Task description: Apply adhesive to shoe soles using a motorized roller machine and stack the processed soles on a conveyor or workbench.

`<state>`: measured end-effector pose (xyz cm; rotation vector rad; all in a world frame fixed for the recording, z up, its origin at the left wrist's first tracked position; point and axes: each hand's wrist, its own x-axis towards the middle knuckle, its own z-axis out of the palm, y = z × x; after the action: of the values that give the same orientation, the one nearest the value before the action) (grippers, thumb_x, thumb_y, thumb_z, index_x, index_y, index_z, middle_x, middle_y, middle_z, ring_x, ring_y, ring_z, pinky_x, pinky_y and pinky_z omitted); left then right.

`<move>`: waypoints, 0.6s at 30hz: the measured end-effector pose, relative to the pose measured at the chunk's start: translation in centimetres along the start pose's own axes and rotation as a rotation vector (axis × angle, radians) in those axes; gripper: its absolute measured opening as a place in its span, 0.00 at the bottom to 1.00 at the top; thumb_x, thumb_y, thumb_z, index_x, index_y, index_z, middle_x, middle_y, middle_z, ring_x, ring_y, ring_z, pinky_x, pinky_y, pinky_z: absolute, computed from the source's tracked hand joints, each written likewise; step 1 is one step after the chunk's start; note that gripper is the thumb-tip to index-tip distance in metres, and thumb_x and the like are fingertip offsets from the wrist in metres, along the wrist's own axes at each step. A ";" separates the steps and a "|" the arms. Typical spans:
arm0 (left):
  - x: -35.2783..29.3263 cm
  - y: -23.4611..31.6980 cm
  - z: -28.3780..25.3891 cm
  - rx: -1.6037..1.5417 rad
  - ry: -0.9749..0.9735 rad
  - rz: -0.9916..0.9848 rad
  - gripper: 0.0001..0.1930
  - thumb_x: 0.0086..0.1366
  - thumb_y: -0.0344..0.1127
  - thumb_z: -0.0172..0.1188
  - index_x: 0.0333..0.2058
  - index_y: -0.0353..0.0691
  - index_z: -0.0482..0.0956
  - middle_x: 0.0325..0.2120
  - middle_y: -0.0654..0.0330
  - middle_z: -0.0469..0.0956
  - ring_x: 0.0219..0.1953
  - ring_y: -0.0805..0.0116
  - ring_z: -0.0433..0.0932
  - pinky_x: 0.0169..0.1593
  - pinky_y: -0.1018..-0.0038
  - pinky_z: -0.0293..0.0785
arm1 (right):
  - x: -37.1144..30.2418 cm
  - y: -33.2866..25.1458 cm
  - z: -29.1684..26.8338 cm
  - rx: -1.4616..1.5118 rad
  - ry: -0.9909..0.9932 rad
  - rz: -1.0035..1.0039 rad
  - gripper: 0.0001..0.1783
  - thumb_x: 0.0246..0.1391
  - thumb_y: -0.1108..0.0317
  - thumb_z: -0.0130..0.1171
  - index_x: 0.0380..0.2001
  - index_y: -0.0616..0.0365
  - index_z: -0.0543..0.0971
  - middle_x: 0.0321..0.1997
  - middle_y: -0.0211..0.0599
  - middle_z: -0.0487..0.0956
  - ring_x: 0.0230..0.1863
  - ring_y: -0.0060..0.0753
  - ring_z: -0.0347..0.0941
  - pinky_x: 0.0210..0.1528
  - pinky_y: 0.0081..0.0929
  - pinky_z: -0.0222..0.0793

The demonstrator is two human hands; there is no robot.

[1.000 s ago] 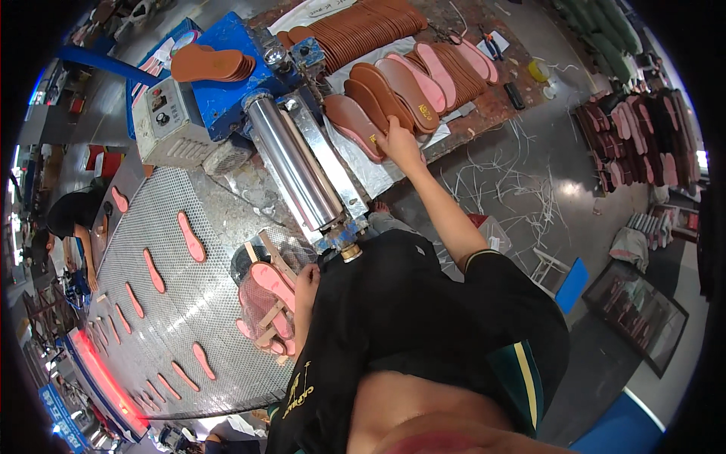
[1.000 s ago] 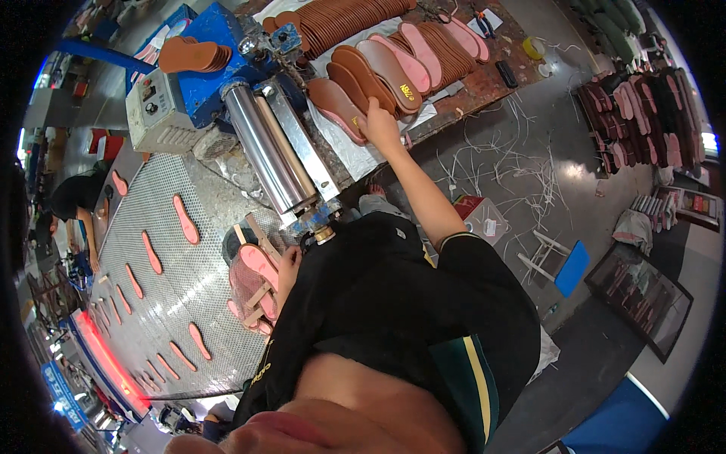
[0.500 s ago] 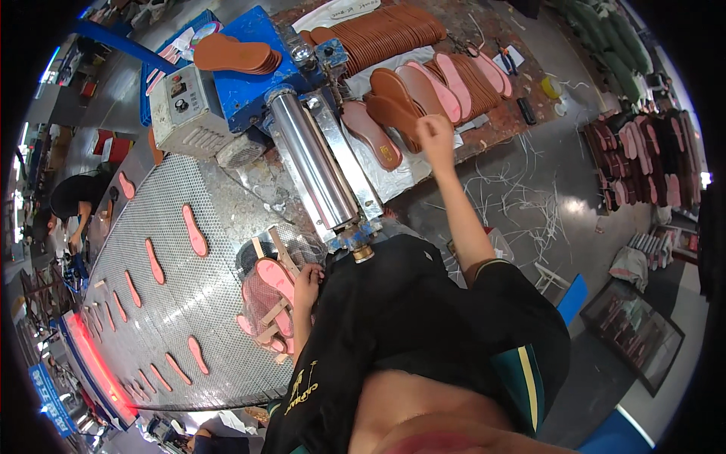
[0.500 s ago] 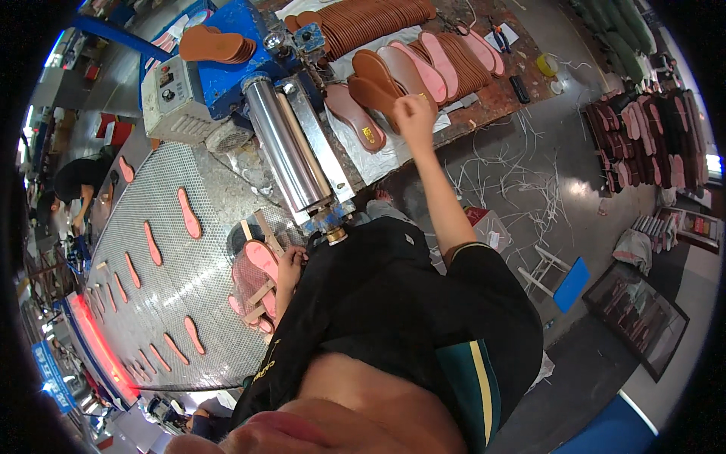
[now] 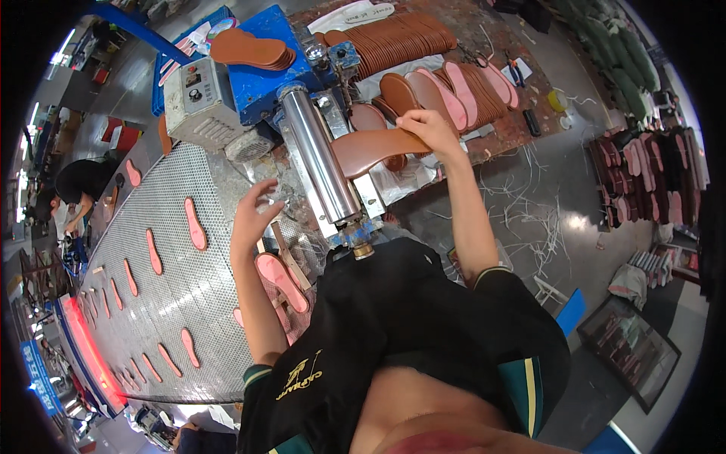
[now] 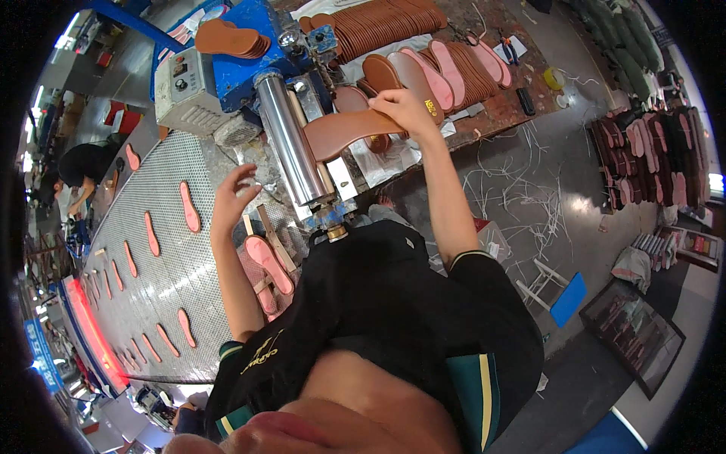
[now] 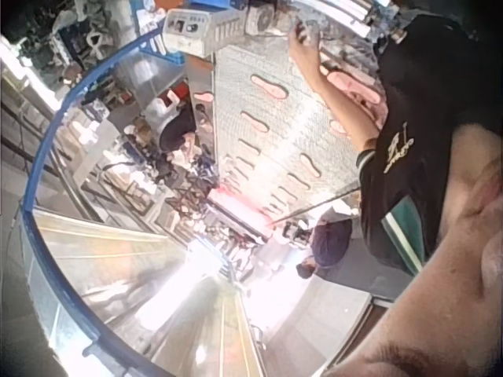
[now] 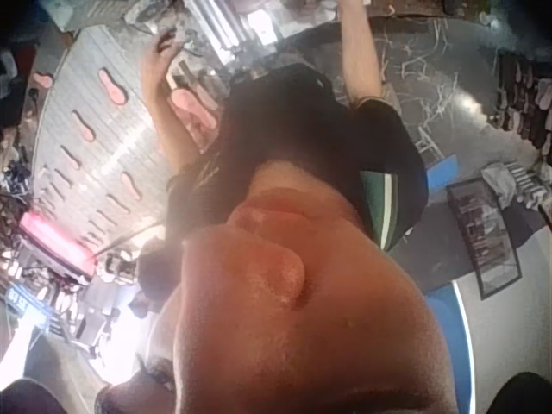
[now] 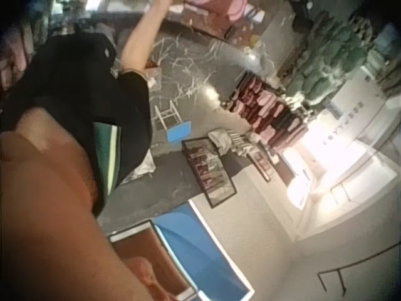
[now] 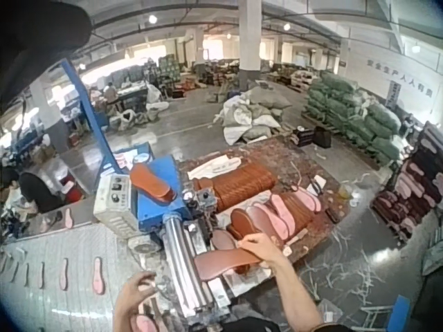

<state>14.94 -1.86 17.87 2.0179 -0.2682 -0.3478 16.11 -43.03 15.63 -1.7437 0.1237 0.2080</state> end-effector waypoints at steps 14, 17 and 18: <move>0.8 4.5 0.4 0.602 0.015 0.301 0.43 0.38 0.36 0.72 0.56 0.38 0.65 0.54 0.51 0.68 0.56 0.48 0.64 0.58 0.63 0.63 | -5.9 16.2 8.3 0.086 0.322 0.144 0.17 0.59 0.59 0.51 0.25 0.62 0.76 0.22 0.31 0.75 0.23 0.20 0.68 0.26 0.22 0.63; 0.1 1.5 -0.9 0.673 0.069 0.283 0.42 0.38 0.35 0.72 0.56 0.42 0.66 0.52 0.56 0.70 0.54 0.49 0.66 0.56 0.64 0.64 | -7.9 24.1 10.5 -0.204 0.082 0.039 0.16 0.56 0.60 0.54 0.24 0.62 0.75 0.18 0.28 0.73 0.20 0.21 0.67 0.23 0.24 0.61; -0.1 1.0 -1.1 0.658 0.096 0.279 0.42 0.37 0.35 0.71 0.56 0.44 0.66 0.51 0.56 0.71 0.53 0.49 0.66 0.55 0.64 0.64 | -9.2 26.6 11.1 -0.231 0.011 0.039 0.15 0.55 0.61 0.54 0.23 0.63 0.75 0.18 0.29 0.73 0.21 0.22 0.67 0.23 0.25 0.62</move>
<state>15.24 -1.34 19.28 2.5844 -0.6621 0.0279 1.00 -37.30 -9.97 -1.9738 0.1463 0.2491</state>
